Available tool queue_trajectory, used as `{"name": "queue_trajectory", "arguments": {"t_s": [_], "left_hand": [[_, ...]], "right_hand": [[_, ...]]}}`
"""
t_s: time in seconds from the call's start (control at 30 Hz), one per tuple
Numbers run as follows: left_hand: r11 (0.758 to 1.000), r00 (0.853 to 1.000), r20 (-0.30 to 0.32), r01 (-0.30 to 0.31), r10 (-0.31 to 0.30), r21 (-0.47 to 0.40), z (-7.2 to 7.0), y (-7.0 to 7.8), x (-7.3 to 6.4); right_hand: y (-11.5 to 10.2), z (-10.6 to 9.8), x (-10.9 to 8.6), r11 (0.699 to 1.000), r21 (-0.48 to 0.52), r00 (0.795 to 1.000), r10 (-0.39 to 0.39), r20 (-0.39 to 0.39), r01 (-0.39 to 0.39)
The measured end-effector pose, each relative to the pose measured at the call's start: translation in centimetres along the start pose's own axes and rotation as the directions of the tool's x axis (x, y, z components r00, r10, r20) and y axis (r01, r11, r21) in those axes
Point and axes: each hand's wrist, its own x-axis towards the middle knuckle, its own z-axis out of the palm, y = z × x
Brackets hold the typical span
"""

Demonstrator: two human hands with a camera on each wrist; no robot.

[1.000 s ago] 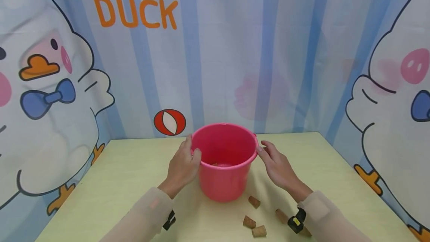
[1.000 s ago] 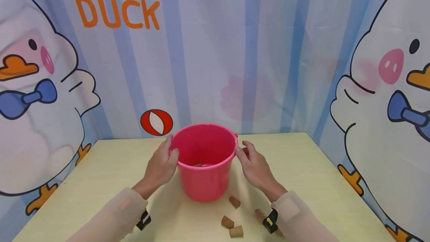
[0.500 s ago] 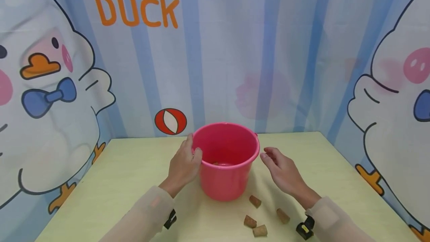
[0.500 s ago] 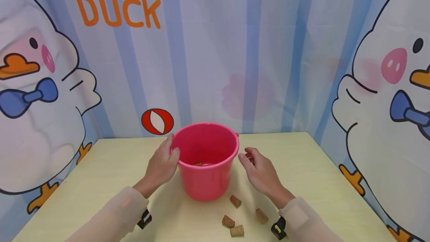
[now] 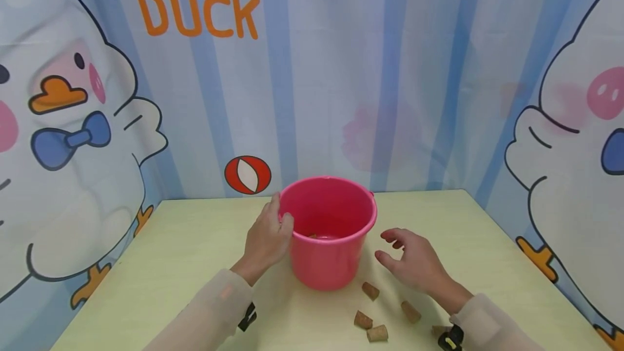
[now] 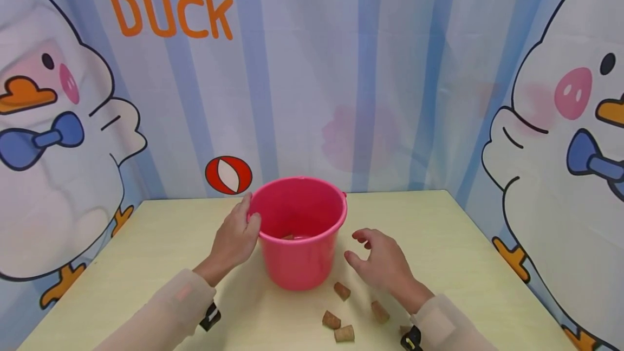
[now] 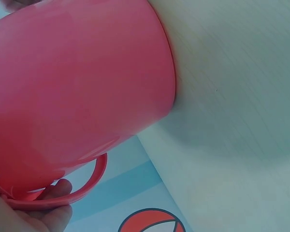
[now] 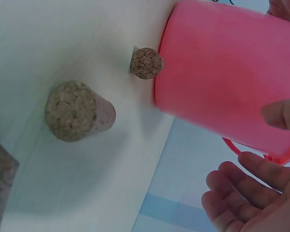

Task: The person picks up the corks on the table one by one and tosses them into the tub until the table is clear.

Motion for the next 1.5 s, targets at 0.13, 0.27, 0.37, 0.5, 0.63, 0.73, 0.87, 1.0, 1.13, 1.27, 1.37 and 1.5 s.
{"name": "queue_trajectory", "arguments": {"t_s": [0.13, 0.27, 0.37, 0.5, 0.63, 0.73, 0.87, 1.0, 1.13, 1.27, 1.37, 1.5], "left_hand": [[1.000, 1.000, -0.004, 0.000, 0.000, 0.005, 0.0, 0.0, 0.0], [1.000, 1.000, -0.003, 0.001, -0.001, 0.007, 0.0, 0.0, 0.0], [1.000, 1.000, -0.002, 0.002, -0.002, 0.007, 0.0, 0.0, 0.0], [1.000, 1.000, 0.000, 0.005, -0.005, 0.004, 0.0, 0.0, -0.1], [1.000, 1.000, 0.000, 0.004, -0.004, 0.006, 0.0, -0.1, 0.0], [1.000, 1.000, -0.001, 0.003, -0.003, 0.008, 0.0, -0.1, 0.0], [1.000, 1.000, -0.004, 0.002, -0.002, 0.005, 0.0, -0.1, -0.1], [1.000, 1.000, -0.005, -0.001, 0.001, 0.003, 0.0, 0.0, -0.1], [1.000, 1.000, -0.005, -0.005, 0.005, 0.003, 0.0, 0.0, -0.1], [1.000, 1.000, -0.005, 0.001, -0.001, -0.003, 0.0, 0.1, -0.1], [1.000, 1.000, -0.003, 0.003, -0.003, -0.004, 0.0, 0.1, -0.1], [1.000, 1.000, -0.002, -0.002, 0.002, 0.000, 0.0, 0.0, -0.1]], "right_hand": [[-0.2, 0.2, -0.3, 0.999, -0.042, 0.999, 0.018, 0.042, -0.017], [-0.5, 0.3, -0.6, 0.997, -0.081, 0.996, 0.025, 0.091, -0.018], [-0.8, 0.5, -0.8, 0.995, -0.099, 0.992, 0.027, 0.120, -0.015], [-1.0, 0.7, -1.0, 0.993, -0.119, 0.989, 0.040, 0.143, -0.023], [-1.1, 1.0, -1.0, 0.990, -0.135, 0.985, 0.052, 0.163, -0.030], [-1.2, 1.2, -1.1, 0.989, -0.143, 0.983, 0.061, 0.172, -0.037], [-1.5, 1.3, -1.1, 0.987, -0.152, 0.978, 0.082, 0.191, -0.053], [-1.6, 1.5, -1.2, 0.983, -0.173, 0.972, 0.099, 0.211, -0.062], [-1.5, 1.9, -1.4, 0.980, -0.191, 0.971, 0.094, 0.219, -0.052], [-1.4, 2.3, -1.6, 0.979, -0.202, 0.972, 0.085, 0.220, -0.040], [-1.4, 2.6, -1.8, 0.979, -0.202, 0.973, 0.067, 0.219, -0.022], [-1.4, 3.0, -1.8, 0.976, -0.216, 0.973, 0.055, 0.225, -0.005]]}}
